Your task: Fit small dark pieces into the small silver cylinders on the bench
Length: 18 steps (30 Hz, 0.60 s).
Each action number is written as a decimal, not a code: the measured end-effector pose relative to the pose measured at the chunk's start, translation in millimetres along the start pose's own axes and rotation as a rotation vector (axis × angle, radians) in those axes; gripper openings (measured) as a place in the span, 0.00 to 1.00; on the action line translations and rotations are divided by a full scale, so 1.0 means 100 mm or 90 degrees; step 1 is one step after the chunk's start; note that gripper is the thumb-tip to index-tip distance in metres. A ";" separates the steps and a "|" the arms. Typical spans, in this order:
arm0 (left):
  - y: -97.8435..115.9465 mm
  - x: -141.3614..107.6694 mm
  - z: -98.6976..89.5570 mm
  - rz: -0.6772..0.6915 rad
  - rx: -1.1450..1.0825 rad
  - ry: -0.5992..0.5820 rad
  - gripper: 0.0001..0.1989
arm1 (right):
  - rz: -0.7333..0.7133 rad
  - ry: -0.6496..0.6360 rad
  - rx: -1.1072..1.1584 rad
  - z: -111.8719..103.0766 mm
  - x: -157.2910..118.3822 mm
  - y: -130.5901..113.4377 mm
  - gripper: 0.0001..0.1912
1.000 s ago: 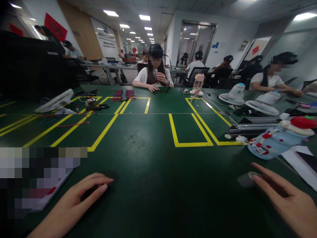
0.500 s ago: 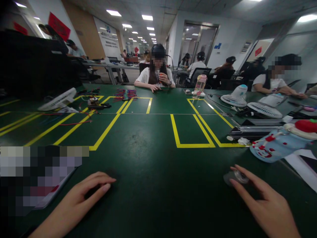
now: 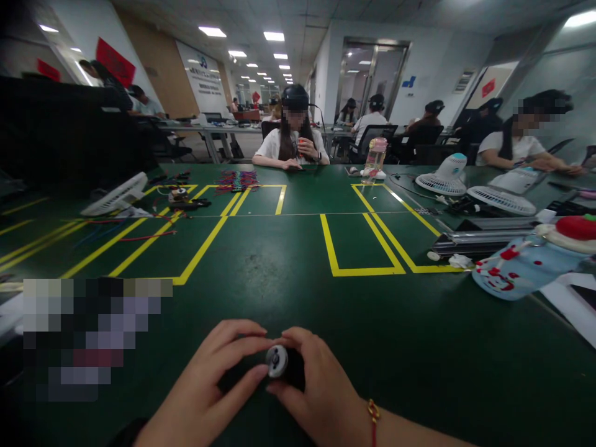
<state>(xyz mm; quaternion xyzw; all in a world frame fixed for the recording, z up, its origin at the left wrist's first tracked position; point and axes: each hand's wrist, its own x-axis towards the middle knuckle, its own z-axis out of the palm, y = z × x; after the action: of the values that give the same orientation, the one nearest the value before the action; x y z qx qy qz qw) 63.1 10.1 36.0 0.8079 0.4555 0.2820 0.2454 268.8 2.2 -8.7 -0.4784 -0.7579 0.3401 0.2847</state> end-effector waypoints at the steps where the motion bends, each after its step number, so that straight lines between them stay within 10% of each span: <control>1: 0.05 0.05 0.03 0.015 -0.013 0.002 0.10 | 0.004 -0.001 0.004 -0.01 0.00 0.01 0.26; 7: -0.03 0.15 0.00 -0.026 -0.067 0.056 0.07 | -0.028 0.004 -0.042 -0.13 0.01 0.00 0.23; 18: -0.19 0.05 0.07 -0.072 -0.045 -0.070 0.13 | -0.029 0.085 -0.152 -0.52 -0.21 0.17 0.21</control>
<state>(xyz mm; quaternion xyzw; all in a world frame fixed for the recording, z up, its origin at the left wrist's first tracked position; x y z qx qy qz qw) 58.5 22.8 20.0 0.7860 0.4760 0.2385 0.3141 325.2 0.4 7.7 -0.5129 -0.7831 0.2084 0.2832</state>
